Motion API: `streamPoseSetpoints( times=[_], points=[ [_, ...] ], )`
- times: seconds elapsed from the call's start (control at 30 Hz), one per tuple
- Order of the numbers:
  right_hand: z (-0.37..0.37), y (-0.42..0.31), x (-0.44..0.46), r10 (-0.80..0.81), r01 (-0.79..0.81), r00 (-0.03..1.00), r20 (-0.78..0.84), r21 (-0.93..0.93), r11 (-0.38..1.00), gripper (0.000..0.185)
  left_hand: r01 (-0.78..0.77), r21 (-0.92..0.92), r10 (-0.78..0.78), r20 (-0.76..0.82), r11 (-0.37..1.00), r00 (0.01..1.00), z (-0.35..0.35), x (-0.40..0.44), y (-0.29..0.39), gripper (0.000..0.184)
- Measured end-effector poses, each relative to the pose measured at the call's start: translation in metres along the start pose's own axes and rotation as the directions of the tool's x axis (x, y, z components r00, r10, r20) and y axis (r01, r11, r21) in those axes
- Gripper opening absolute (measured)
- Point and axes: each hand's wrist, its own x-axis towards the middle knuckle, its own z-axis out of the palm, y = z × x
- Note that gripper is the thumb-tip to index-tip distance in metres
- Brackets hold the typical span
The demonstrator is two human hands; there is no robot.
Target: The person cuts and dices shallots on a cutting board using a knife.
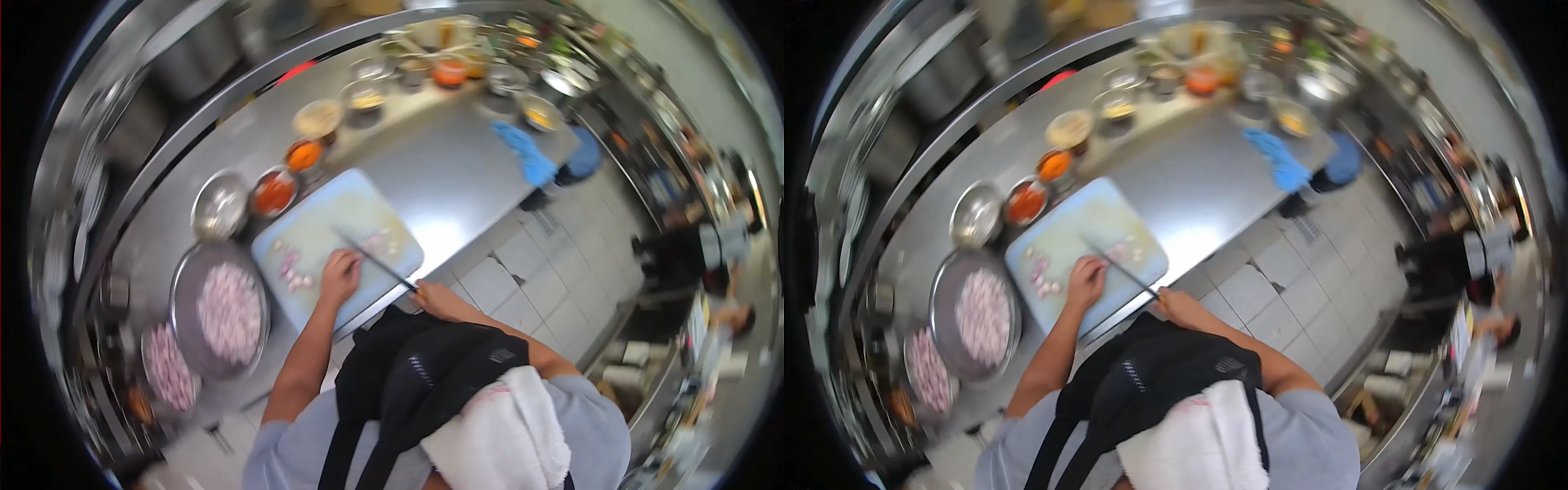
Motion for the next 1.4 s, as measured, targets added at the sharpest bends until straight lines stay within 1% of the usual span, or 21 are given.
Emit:
streamPoseSetpoints(
  times=[0.03,0.07,0.13,0.17,0.2,0.23,0.27,0.33,0.37,0.43,0.53,0.67,0.73,0.83,0.9,0.97,1.03,1.13,1.23,1.33,1.4],
  points=[
    [0.003,-0.003,0.000,0.012,-0.012,1.000,0.016,-0.002,1.000,0.036,-0.013,-0.001,0.013,-0.008,1.000,1.000,-0.004,0.000,-0.001,0.011],
    [0.002,-0.005,-0.002,-0.024,0.025,0.997,0.070,-0.019,1.000,0.036,-0.008,-0.001,0.008,-0.005,1.000,1.000,-0.006,0.002,-0.001,0.012],
    [0.005,-0.006,-0.007,-0.051,0.052,0.997,-0.064,0.015,0.999,0.034,0.029,0.018,-0.029,-0.019,0.999,0.999,-0.009,0.000,-0.001,0.013],
    [0.006,-0.006,-0.007,-0.071,0.071,0.997,-0.032,0.010,0.997,0.034,0.011,0.012,-0.011,-0.002,1.000,1.000,-0.011,0.001,-0.001,0.014],
    [0.006,-0.004,-0.006,-0.071,0.070,0.996,-0.050,-0.015,0.997,0.035,-0.012,0.001,0.012,0.018,1.000,1.000,-0.011,0.003,-0.001,0.014],
    [0.006,-0.004,-0.004,-0.069,0.066,0.995,-0.073,-0.039,0.997,0.036,0.005,0.015,-0.005,0.008,1.000,1.000,-0.011,0.003,-0.003,0.014],
    [0.007,-0.005,-0.003,-0.078,0.075,0.995,-0.058,-0.039,0.996,0.036,-0.007,-0.002,0.007,0.012,1.000,1.000,-0.012,0.003,-0.003,0.016],
    [-0.003,-0.019,-0.006,-0.003,0.001,1.000,-0.011,-0.167,0.986,0.037,-0.010,-0.016,0.011,0.019,1.000,1.000,-0.012,0.003,-0.005,0.017],
    [-0.008,-0.026,-0.010,-0.005,0.004,1.000,-0.004,-0.164,0.987,0.037,-0.020,-0.013,0.020,0.031,1.000,0.999,-0.012,0.004,-0.006,0.017],
    [-0.018,-0.040,-0.019,0.031,-0.036,0.999,-0.022,-0.277,0.960,0.034,-0.028,-0.007,0.028,0.046,1.000,0.999,-0.013,0.004,-0.004,0.017],
    [-0.032,-0.058,-0.036,0.064,-0.066,0.998,-0.014,-0.291,0.955,0.030,-0.020,0.007,0.020,0.047,1.000,0.999,-0.016,0.006,-0.002,0.018],
    [-0.004,-0.037,-0.016,0.099,-0.108,0.994,-0.046,-0.274,0.955,0.030,-0.011,-0.010,0.012,0.067,1.000,0.998,-0.016,0.004,-0.004,0.018],
    [0.005,-0.025,0.005,-0.077,0.059,0.993,-0.085,-0.201,0.978,0.026,-0.007,-0.018,0.008,0.059,1.000,0.998,-0.012,0.003,-0.003,0.018],
    [-0.019,-0.042,-0.005,-0.023,0.016,0.999,-0.023,-0.265,0.964,0.026,-0.035,-0.018,0.036,0.039,0.999,0.999,-0.015,0.004,-0.006,0.019],
    [-0.029,-0.057,-0.021,0.000,-0.006,1.000,-0.021,-0.273,0.962,0.027,-0.041,-0.014,0.042,0.035,0.999,0.999,-0.015,0.004,-0.005,0.019],
    [-0.023,-0.048,-0.019,0.030,-0.033,0.999,-0.015,-0.284,0.958,0.028,-0.016,-0.014,0.017,0.042,1.000,0.999,-0.015,0.003,-0.005,0.019],
    [-0.006,-0.028,0.000,-0.067,0.054,0.997,-0.045,-0.241,0.969,0.031,0.009,-0.020,-0.008,0.054,1.000,0.999,-0.014,0.001,-0.004,0.018],
    [-0.015,-0.034,0.010,-0.041,0.040,0.999,0.001,-0.254,0.966,0.031,-0.025,-0.003,0.025,0.046,1.000,0.999,-0.015,0.002,-0.006,0.016],
    [-0.029,-0.043,-0.013,-0.017,0.016,1.000,-0.003,-0.246,0.969,0.031,-0.011,0.007,0.011,0.045,1.000,0.999,-0.016,0.003,-0.006,0.016],
    [-0.007,-0.018,0.005,-0.087,0.081,0.996,-0.021,-0.195,0.977,0.032,-0.022,-0.001,0.022,0.045,1.000,0.999,-0.014,0.001,-0.004,0.017],
    [-0.001,-0.009,0.027,-0.090,0.087,0.996,-0.015,-0.169,0.982,0.033,-0.021,-0.002,0.021,0.030,1.000,0.999,-0.014,0.002,-0.004,0.019]
  ],
)
